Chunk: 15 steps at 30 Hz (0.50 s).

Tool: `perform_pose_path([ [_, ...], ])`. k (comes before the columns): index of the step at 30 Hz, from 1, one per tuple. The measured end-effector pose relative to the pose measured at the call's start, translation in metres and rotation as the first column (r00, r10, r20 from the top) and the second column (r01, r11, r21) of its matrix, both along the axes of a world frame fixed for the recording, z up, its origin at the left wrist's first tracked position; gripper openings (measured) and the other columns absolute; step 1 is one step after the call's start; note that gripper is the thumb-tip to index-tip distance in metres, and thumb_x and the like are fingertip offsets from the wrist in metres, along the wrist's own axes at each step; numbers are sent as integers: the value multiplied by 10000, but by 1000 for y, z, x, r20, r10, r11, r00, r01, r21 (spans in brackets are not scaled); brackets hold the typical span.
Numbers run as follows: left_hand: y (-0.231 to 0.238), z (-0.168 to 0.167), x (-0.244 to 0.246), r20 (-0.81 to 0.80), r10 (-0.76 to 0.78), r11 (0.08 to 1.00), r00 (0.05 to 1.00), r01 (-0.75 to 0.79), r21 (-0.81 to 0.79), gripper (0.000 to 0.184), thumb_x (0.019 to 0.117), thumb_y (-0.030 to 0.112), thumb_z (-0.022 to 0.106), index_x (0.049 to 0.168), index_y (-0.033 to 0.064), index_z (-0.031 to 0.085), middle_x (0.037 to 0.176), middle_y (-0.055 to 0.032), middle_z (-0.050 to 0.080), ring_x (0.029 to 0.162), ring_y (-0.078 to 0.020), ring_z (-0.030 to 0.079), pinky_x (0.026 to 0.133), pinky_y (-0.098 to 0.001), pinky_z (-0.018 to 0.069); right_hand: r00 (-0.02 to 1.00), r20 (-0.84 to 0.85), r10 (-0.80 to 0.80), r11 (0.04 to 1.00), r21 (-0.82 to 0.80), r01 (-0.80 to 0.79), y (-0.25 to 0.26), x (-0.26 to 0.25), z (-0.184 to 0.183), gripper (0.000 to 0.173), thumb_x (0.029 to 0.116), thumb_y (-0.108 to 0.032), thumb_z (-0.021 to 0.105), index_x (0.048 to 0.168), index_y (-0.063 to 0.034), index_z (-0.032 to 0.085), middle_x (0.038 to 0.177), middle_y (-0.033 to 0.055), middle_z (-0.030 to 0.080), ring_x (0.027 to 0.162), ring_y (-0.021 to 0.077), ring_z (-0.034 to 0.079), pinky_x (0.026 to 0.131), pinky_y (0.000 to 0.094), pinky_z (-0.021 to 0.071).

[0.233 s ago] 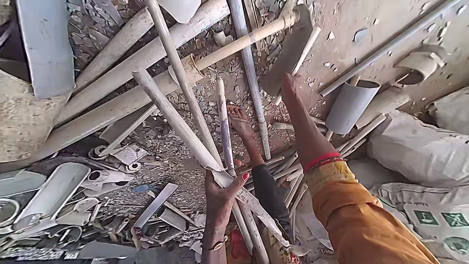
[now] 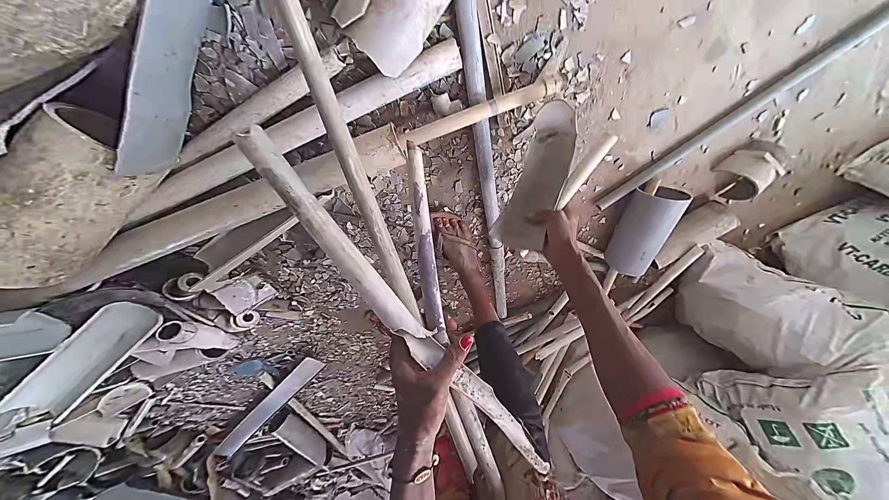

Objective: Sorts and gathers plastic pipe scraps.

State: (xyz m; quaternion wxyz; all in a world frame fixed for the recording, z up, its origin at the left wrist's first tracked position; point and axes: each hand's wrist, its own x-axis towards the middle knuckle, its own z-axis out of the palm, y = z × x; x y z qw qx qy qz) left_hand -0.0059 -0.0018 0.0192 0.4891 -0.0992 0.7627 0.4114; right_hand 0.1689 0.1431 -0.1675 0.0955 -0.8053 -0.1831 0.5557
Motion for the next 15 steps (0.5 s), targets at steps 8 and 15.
perform_pose_path([
  [8, -56, -11, -24, 105, 92, 971, 990, -66, -229, 1125, 685, 237, 844, 1595, 68, 206, 1501, -132, 460, 1292, -142, 534, 1040, -300, 496, 533, -430, 728, 619, 79, -781, -83, -82, 181, 827, 777, -150, 745, 1481, 100, 391, 1269, 220, 642, 1128, 203, 657, 984, 393, 539],
  [15, -80, 23, -26, 260, 471, 881, 843, -462, -98, 662, 958, 280, 633, 1485, 61, 296, 1241, -10, 632, 1073, -12, 646, 937, -232, 557, 101, -197, 975, 135, 169, -976, -125, -127, 223, 1036, 941, -617, 587, 1613, 53, 169, 1391, 310, 525, 1073, 394, 677, 784, 528, 602],
])
